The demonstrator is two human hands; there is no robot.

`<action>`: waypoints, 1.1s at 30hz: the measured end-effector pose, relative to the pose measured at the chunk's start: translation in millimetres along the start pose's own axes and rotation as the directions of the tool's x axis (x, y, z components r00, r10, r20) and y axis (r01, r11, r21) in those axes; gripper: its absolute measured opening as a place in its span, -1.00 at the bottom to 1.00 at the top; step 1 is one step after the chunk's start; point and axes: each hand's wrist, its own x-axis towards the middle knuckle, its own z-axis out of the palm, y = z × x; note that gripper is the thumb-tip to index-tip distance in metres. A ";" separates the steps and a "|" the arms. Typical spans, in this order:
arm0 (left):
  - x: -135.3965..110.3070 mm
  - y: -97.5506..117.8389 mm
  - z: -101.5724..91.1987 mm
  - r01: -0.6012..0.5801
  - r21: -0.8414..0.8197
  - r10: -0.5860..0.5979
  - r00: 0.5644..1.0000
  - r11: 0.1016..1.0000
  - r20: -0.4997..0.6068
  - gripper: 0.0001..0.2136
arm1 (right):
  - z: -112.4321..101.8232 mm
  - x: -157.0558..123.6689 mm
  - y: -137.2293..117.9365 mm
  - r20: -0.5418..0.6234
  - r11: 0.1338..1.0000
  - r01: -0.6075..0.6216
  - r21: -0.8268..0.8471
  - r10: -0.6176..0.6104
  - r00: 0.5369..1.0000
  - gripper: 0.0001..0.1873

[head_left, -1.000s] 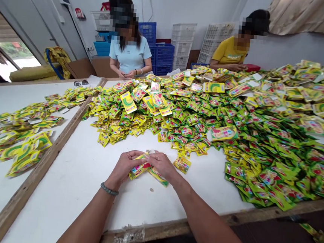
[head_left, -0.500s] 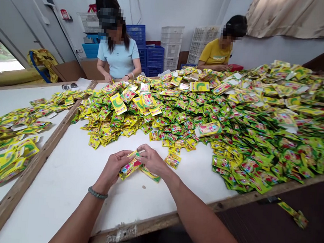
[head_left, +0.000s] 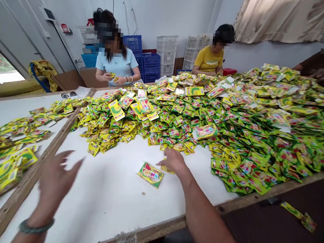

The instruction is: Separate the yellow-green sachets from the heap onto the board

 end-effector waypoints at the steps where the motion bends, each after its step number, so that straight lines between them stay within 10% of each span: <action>1: -6.2 19.8 19.1 -0.032 0.007 0.031 0.995 0.999 0.092 -0.56 | 3.2 -0.2 -2.3 0.011 1.000 0.027 0.005 -0.027 1.000 -0.59; 6: -37.9 101.8 99.3 -0.287 -0.009 0.255 0.835 0.958 0.487 -0.58 | 9.4 9.3 -7.3 -0.233 0.980 0.154 0.128 -0.121 0.965 -0.92; 12: -61.5 122.7 130.7 -0.304 -0.106 0.305 0.742 0.947 0.597 -0.64 | -0.6 31.3 -14.0 -0.618 0.989 0.142 0.051 -0.080 0.782 -0.50; 17: -43.2 98.9 125.4 -0.019 -0.420 0.295 0.741 0.907 0.603 -0.90 | -7.3 56.8 -14.6 -0.349 0.986 0.144 -0.082 -0.164 0.923 -0.49; 22: -40.7 102.1 99.0 -0.176 -0.132 0.218 0.856 0.975 0.468 -0.79 | -3.5 59.6 -12.7 -0.336 0.989 0.147 -0.018 -0.145 0.931 -0.70; 25: -63.9 122.1 98.9 -0.399 -0.213 0.451 0.744 0.892 0.493 -0.52 | 2.2 49.7 -15.3 -0.355 0.945 0.155 0.288 -0.044 0.934 -0.72; 29: -88.2 137.1 113.9 -0.542 -0.403 0.675 0.560 0.737 0.480 -0.48 | 5.8 35.7 -18.2 -0.129 0.625 0.102 0.774 -0.002 0.992 -0.70; 33: -86.0 119.9 114.4 -0.604 -0.402 0.725 0.548 0.688 0.417 -0.73 | 5.3 25.5 -14.2 0.015 0.353 0.003 0.936 -0.046 0.999 -0.68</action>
